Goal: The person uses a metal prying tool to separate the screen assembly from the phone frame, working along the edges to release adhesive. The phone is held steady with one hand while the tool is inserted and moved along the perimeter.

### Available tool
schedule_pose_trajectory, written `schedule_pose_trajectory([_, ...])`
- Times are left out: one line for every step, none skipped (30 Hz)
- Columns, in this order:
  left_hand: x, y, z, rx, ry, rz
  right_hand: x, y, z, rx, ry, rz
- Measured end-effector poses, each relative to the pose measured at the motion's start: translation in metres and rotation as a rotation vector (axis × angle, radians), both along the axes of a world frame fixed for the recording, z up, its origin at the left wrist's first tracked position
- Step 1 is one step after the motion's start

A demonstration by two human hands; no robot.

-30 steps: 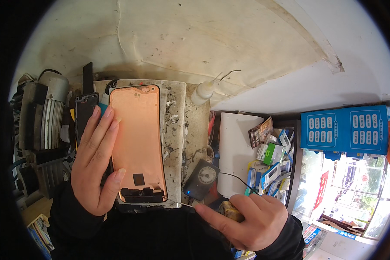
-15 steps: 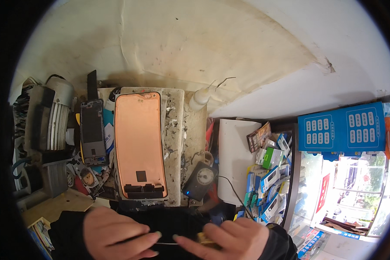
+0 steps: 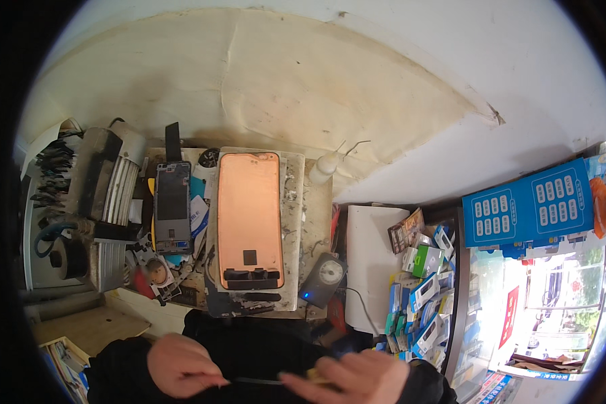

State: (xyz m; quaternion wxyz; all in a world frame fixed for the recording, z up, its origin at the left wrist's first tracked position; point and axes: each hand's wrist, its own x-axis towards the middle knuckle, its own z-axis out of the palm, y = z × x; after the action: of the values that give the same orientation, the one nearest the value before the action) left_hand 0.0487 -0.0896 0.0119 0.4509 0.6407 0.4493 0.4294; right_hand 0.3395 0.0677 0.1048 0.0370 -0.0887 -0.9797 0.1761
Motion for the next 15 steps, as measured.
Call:
schedule_pose_trajectory([-0.008,-0.003,-0.004,0.027,-0.019,0.028,0.008,0.001,0.003,-0.05,-0.077,-0.053])
schedule_pose_trajectory([-0.014,-0.007,-0.007,0.021,-0.003,0.119,0.012,0.001,-0.003,-0.007,-0.002,-0.171])
schedule_pose_trajectory([-0.019,-0.012,-0.007,-0.084,0.129,0.175,0.019,0.007,-0.004,-0.002,0.004,-0.205])
schedule_pose_trajectory([-0.021,-0.014,-0.01,-0.11,0.226,0.251,0.025,0.013,-0.006,-0.005,0.03,-0.251])
schedule_pose_trajectory([-0.021,-0.015,-0.015,-0.078,0.287,0.33,0.029,0.018,-0.011,0.025,0.01,-0.283])
schedule_pose_trajectory([-0.019,-0.014,-0.02,0.031,0.313,0.429,0.032,0.023,-0.017,0.046,0.01,-0.327])
schedule_pose_trajectory([-0.015,-0.01,-0.027,0.114,0.336,0.492,0.033,0.027,-0.022,0.058,0.01,-0.378])
schedule_pose_trajectory([-0.013,-0.007,-0.033,0.209,0.369,0.533,0.034,0.031,-0.027,0.073,-0.005,-0.395])
schedule_pose_trajectory([-0.014,-0.003,-0.04,0.279,0.402,0.542,0.033,0.036,-0.032,0.082,-0.017,-0.416])
schedule_pose_trajectory([-0.013,-0.002,-0.044,0.306,0.461,0.574,0.032,0.04,-0.036,0.089,-0.029,-0.438])
schedule_pose_trajectory([-0.014,-0.001,-0.048,0.355,0.42,0.56,0.03,0.044,-0.039,0.08,-0.023,-0.463])
schedule_pose_trajectory([-0.017,-0.003,-0.049,0.364,0.406,0.571,0.028,0.048,-0.044,0.062,-0.013,-0.488])
schedule_pose_trajectory([-0.02,-0.005,-0.05,0.316,0.415,0.556,0.025,0.051,-0.048,0.05,-0.003,-0.522])
schedule_pose_trajectory([-0.023,-0.009,-0.049,0.33,0.417,0.535,0.023,0.055,-0.053,0.041,0.007,-0.56])
schedule_pose_trajectory([-0.028,-0.014,-0.045,0.293,0.439,0.491,0.021,0.06,-0.058,0.039,-0.003,-0.581])
